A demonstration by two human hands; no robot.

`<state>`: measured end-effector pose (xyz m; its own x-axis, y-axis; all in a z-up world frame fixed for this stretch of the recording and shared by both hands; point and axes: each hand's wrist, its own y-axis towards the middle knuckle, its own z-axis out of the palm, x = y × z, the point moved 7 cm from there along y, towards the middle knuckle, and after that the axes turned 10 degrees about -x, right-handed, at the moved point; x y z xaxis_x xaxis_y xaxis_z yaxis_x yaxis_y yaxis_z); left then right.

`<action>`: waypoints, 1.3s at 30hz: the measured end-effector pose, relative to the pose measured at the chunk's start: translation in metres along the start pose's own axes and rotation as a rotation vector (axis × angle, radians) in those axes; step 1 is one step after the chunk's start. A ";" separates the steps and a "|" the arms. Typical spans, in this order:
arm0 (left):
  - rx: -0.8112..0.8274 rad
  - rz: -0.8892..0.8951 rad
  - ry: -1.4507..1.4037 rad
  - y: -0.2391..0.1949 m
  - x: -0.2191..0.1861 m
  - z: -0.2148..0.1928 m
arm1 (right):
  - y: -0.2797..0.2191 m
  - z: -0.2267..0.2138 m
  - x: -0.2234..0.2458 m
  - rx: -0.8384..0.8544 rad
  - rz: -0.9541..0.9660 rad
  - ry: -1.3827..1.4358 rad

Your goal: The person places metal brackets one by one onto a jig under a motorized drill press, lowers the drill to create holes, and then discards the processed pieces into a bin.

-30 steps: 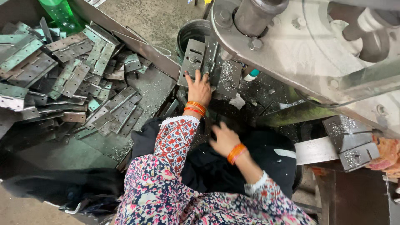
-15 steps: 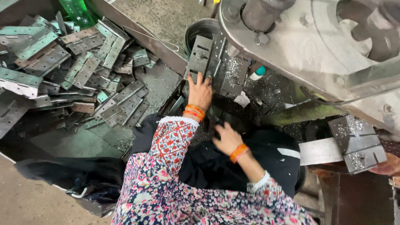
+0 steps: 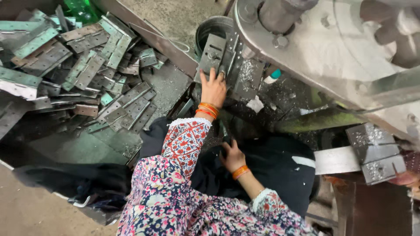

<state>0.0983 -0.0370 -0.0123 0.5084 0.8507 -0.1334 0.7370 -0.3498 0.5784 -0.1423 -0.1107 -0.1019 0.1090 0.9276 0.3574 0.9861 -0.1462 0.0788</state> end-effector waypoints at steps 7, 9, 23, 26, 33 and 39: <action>0.041 -0.005 -0.065 -0.023 -0.009 -0.005 | 0.024 -0.047 0.019 0.160 0.051 -0.098; 0.135 0.006 -0.064 -0.020 -0.007 0.006 | 0.048 -0.079 0.033 0.162 -0.001 -0.102; 0.139 0.033 -0.057 0.007 -0.010 0.013 | 0.013 -0.035 0.009 0.124 0.098 -0.043; 0.149 0.039 -0.043 0.007 -0.007 0.009 | 0.028 -0.049 0.023 0.198 0.074 -0.106; 0.161 0.057 -0.038 -0.002 -0.008 0.011 | 0.067 -0.109 0.059 0.272 0.073 -0.159; 0.183 0.054 -0.077 0.004 -0.003 0.009 | 0.020 -0.064 0.037 0.033 0.016 -0.075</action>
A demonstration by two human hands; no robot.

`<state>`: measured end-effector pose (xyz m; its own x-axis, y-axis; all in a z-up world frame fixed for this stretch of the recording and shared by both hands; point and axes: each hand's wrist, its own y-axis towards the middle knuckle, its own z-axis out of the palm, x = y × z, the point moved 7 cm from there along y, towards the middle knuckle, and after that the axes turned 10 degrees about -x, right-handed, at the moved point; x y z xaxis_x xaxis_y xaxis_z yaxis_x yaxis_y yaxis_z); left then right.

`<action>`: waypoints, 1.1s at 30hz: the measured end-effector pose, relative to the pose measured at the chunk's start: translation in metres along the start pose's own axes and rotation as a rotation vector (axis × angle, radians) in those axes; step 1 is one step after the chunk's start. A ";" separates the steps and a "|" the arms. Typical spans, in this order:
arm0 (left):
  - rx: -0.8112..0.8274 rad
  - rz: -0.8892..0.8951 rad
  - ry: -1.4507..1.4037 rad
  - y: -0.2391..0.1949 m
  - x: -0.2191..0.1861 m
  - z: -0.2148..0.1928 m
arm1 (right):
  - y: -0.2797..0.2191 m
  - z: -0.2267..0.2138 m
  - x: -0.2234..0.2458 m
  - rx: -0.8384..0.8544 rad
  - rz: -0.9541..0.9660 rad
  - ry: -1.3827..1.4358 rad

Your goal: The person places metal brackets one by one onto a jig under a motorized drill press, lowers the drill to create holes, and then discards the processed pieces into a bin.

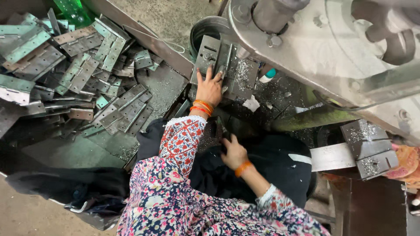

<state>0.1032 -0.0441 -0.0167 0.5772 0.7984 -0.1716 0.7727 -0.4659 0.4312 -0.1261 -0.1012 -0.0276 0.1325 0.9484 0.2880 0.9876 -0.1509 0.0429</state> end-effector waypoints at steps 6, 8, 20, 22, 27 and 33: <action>-0.016 -0.001 -0.028 -0.002 -0.001 -0.008 | -0.007 0.034 -0.025 0.112 0.051 -0.014; -0.029 0.002 -0.014 0.002 0.001 -0.012 | 0.005 0.022 -0.017 0.153 0.050 -0.023; 0.042 0.065 0.025 -0.002 0.005 -0.014 | 0.041 -0.043 0.022 0.206 0.015 -0.085; 0.079 0.086 -0.008 0.004 0.011 -0.007 | 0.036 -0.032 0.012 0.178 0.017 -0.070; 0.043 0.129 0.016 0.008 0.013 -0.001 | -0.008 0.016 -0.004 -0.027 0.010 0.026; 0.020 0.095 -0.002 0.004 0.005 -0.006 | -0.008 0.032 -0.017 0.077 0.029 0.007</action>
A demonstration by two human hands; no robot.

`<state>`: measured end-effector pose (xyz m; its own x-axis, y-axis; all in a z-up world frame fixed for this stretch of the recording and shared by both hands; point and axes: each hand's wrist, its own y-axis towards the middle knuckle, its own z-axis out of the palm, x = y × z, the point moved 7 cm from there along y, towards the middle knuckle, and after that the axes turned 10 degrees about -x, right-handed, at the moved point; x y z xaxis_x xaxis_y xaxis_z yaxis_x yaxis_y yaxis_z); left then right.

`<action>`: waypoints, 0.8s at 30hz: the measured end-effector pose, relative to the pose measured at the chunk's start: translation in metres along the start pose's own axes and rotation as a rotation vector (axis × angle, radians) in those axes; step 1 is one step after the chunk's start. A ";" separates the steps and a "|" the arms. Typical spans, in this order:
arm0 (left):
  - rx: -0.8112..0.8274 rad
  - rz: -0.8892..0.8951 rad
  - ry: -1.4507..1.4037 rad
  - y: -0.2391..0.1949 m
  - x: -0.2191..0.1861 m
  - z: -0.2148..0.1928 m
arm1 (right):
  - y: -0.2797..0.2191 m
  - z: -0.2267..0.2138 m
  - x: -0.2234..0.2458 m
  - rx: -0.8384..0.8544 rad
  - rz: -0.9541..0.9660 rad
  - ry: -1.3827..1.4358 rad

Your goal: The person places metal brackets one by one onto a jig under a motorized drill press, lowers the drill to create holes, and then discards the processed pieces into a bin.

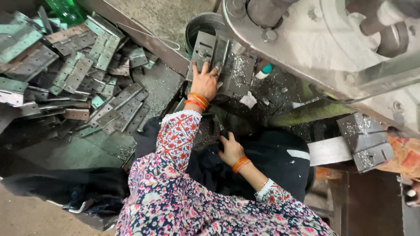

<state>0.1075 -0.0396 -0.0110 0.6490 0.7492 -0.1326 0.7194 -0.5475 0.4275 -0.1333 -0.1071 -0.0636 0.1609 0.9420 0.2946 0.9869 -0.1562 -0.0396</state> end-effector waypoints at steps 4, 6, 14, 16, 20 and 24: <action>0.053 0.032 0.071 0.000 -0.002 -0.009 | 0.021 -0.038 0.013 0.103 0.003 -0.043; 0.082 0.035 0.057 -0.004 -0.002 -0.010 | 0.032 -0.057 0.021 0.123 0.009 -0.021; 0.081 0.025 -0.015 -0.004 0.005 -0.005 | 0.008 -0.022 0.009 -0.015 0.002 0.007; 0.051 0.006 -0.053 -0.002 0.004 -0.005 | -0.001 -0.016 0.002 -0.219 -0.069 0.150; -0.025 -0.037 -0.084 -0.015 -0.003 -0.003 | -0.004 0.004 -0.011 -0.033 0.005 0.055; -0.089 -0.114 -0.011 -0.008 -0.009 -0.003 | 0.011 -0.014 0.002 0.061 0.036 -0.008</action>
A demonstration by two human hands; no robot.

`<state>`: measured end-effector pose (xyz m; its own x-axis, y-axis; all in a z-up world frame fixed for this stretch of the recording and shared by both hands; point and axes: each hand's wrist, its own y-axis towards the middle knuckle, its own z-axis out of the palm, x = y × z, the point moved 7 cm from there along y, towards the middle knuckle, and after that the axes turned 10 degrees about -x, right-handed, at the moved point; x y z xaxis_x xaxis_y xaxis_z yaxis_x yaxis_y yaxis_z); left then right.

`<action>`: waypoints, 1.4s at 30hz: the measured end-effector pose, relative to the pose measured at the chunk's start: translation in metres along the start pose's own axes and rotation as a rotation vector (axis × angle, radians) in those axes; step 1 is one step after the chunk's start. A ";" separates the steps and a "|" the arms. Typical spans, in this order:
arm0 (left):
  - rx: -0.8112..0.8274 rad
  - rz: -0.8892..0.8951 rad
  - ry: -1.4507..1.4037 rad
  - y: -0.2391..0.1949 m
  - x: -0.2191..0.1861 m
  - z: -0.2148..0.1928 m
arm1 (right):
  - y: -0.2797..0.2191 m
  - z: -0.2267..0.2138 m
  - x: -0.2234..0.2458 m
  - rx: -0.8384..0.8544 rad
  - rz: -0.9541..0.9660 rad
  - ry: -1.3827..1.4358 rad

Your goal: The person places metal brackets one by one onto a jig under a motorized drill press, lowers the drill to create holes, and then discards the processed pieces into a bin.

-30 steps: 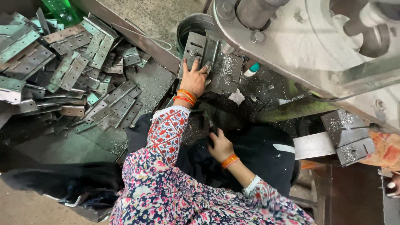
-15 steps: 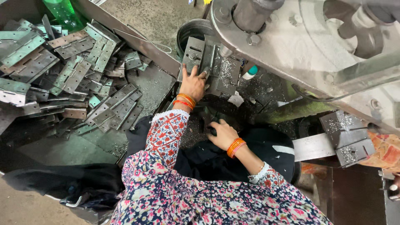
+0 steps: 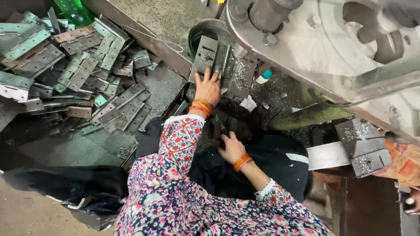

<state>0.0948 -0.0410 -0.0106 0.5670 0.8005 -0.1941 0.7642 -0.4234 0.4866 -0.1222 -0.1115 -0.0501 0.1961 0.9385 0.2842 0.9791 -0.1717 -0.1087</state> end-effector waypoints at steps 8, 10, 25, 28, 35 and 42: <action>0.056 0.041 -0.033 0.016 0.008 0.002 | 0.016 -0.048 0.026 0.098 -0.040 -0.069; 0.092 0.063 -0.050 0.017 0.010 -0.001 | 0.021 -0.054 0.032 0.107 -0.048 -0.082; 0.070 0.107 -0.101 0.023 0.020 -0.001 | 0.021 -0.060 0.039 0.106 -0.035 -0.078; 0.010 0.020 -0.054 0.030 0.017 0.003 | 0.021 -0.061 0.038 0.100 -0.029 -0.067; 0.112 0.011 -0.051 0.041 0.012 0.020 | 0.022 -0.059 0.037 0.133 -0.032 -0.074; 0.127 0.046 -0.052 0.036 0.018 0.020 | 0.022 -0.061 0.039 0.129 -0.018 -0.091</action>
<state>0.1387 -0.0508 -0.0139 0.6153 0.7571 -0.2197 0.7678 -0.5123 0.3848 -0.0901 -0.0964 0.0169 0.1668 0.9654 0.2003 0.9663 -0.1197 -0.2278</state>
